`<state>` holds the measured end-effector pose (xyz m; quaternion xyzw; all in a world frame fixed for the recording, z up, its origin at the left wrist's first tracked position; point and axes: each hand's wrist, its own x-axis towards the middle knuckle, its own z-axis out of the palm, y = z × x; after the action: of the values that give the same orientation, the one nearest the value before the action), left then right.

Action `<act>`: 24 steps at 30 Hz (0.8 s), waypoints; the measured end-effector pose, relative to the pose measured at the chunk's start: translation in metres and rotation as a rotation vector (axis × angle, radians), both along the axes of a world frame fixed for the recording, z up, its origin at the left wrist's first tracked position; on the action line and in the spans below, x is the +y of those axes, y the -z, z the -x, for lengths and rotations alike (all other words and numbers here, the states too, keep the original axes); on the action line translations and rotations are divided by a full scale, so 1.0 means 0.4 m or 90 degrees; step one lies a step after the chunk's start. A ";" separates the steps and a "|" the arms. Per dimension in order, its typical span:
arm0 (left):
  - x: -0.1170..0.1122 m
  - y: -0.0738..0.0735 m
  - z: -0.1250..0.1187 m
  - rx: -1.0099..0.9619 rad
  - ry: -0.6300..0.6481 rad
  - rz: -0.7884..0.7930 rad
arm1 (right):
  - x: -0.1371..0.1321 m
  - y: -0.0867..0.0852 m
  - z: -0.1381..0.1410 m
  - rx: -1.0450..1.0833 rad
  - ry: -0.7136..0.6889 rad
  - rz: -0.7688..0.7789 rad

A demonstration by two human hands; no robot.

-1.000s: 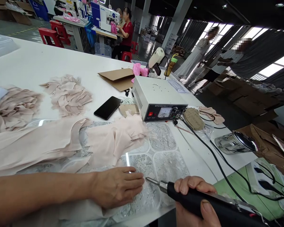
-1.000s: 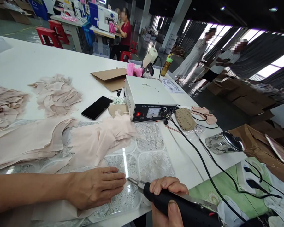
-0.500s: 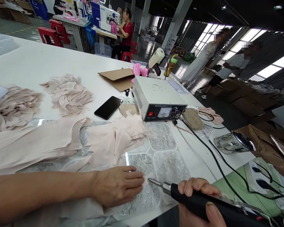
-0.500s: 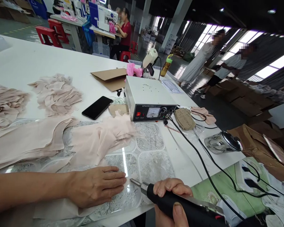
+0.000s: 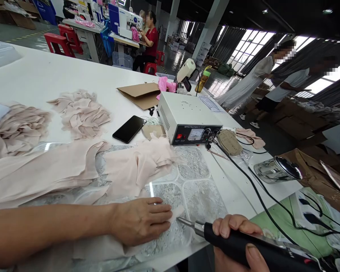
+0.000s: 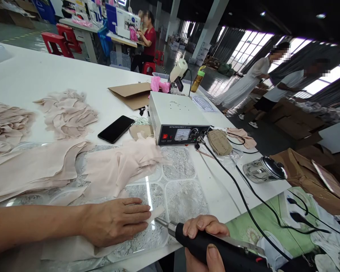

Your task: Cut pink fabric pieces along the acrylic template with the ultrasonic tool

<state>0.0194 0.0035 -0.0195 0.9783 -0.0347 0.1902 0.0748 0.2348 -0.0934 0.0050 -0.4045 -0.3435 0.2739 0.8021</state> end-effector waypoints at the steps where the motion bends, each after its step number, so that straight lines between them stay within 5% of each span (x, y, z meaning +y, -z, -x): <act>1: 0.000 0.000 0.000 -0.004 0.000 -0.003 | 0.000 -0.001 0.001 0.004 -0.001 -0.002; 13: 0.001 -0.001 -0.001 -0.010 -0.004 -0.011 | 0.000 0.003 -0.003 -0.041 -0.037 -0.005; 24: 0.007 0.000 0.009 -0.018 -0.008 0.045 | 0.009 -0.005 -0.006 -0.027 0.020 -0.010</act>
<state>0.0159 0.0063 -0.0194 0.9724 -0.0226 0.2057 0.1073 0.2371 -0.0899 0.0072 -0.4096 -0.3563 0.2499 0.8018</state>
